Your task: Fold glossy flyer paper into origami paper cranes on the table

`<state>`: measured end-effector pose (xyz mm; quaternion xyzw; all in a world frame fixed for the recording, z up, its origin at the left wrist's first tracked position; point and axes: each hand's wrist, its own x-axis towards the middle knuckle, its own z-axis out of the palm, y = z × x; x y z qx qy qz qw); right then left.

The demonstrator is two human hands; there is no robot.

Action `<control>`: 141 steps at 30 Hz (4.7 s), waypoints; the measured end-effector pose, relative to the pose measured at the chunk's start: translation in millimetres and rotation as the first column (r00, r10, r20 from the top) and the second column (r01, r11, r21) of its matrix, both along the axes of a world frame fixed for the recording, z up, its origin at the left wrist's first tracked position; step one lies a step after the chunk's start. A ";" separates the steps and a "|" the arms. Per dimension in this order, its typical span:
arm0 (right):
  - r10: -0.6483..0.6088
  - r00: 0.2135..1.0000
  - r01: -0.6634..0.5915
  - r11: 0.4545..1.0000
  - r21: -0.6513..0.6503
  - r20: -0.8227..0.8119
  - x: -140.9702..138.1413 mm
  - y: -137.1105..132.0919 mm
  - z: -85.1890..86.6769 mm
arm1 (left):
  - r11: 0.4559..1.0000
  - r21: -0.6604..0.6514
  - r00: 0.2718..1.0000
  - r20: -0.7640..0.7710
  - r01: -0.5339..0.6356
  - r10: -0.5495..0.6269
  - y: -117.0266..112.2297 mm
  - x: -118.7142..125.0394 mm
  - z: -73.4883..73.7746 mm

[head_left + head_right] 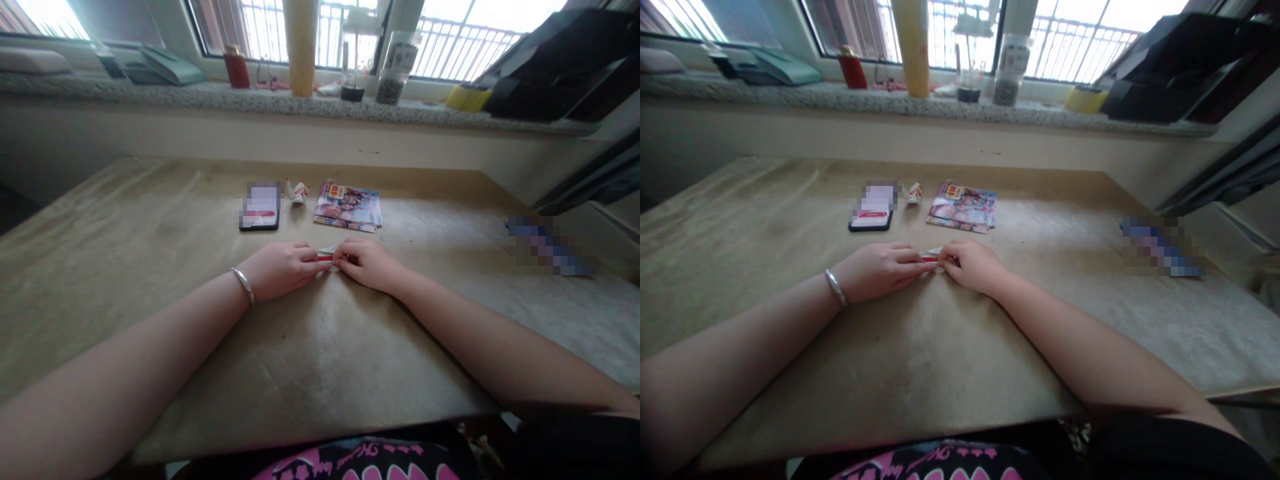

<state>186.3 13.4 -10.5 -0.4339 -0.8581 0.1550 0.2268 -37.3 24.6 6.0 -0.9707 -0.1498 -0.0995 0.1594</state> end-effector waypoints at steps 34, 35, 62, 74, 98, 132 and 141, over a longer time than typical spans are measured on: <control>-0.145 0.944 0.084 0.974 0.210 0.296 -7.7 -14.5 10.5 | 0.990 -0.043 0.991 -0.013 -0.133 0.133 -3.8 9.3 -1.4; -0.160 0.940 0.097 0.972 0.214 0.303 -8.5 -15.6 11.2 | 0.990 -0.043 0.991 -0.003 -0.132 0.132 -4.1 9.7 -1.3; -0.096 0.994 0.093 0.994 -0.055 -0.054 4.0 5.1 -9.2 | 0.991 -0.090 0.995 -0.012 -0.100 0.100 -3.4 7.6 -4.0; 0.026 0.989 -0.051 0.985 0.165 0.149 5.8 -1.2 -2.5 | 0.989 -0.109 0.994 0.042 -0.096 0.101 -1.8 6.8 -5.6; -0.050 0.924 -0.019 0.984 0.176 0.379 9.5 -7.3 18.3 | 0.987 -0.095 0.987 -0.110 -0.131 0.120 -1.8 1.0 10.6; -0.032 0.938 -0.041 0.978 0.203 0.346 15.6 -8.4 13.9 | 0.963 -0.234 0.980 0.111 -0.134 0.164 1.2 1.0 -2.2; -0.100 0.975 0.064 0.982 0.179 0.200 11.5 -5.4 5.7 | 0.963 -0.218 0.968 0.160 -0.158 0.195 3.8 0.2 -5.9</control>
